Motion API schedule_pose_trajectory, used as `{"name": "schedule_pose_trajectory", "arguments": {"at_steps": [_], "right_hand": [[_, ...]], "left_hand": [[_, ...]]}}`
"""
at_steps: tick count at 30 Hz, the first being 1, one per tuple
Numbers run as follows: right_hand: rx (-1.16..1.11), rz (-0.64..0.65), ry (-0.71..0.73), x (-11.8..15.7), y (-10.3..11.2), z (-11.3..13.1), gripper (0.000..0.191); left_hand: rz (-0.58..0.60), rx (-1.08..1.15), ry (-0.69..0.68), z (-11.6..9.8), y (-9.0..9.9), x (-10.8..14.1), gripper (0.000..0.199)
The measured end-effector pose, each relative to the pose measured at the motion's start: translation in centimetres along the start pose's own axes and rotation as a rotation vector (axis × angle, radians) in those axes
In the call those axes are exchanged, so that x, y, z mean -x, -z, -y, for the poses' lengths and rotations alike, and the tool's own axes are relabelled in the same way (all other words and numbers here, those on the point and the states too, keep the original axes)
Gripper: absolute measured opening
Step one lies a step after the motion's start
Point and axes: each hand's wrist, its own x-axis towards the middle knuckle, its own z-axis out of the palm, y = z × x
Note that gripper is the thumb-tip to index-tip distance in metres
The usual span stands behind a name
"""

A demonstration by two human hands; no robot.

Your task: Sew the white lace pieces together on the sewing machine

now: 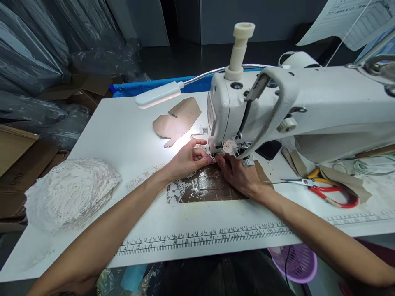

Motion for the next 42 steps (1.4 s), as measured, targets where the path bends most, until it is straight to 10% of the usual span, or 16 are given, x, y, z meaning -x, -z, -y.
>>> {"name": "schedule_pose_trajectory", "arguments": {"at_steps": [12,20,42], "right_hand": [[0.150,-0.215,0.189,5.7,3.5,-5.7,0.037],[-0.298,-0.063,0.232,2.6,2.4,-3.7,0.022],[-0.154,-0.026,0.208,2.0,0.5,-2.6,0.035]], "left_hand": [[-0.013,-1.103,-0.604,-4.0,2.2,1.5,0.019],[0.163,-1.048,-0.585,-2.3,0.2,1.1,0.026],[0.082,-1.149,-0.770,-0.5,0.1,0.4,0.024]]}}
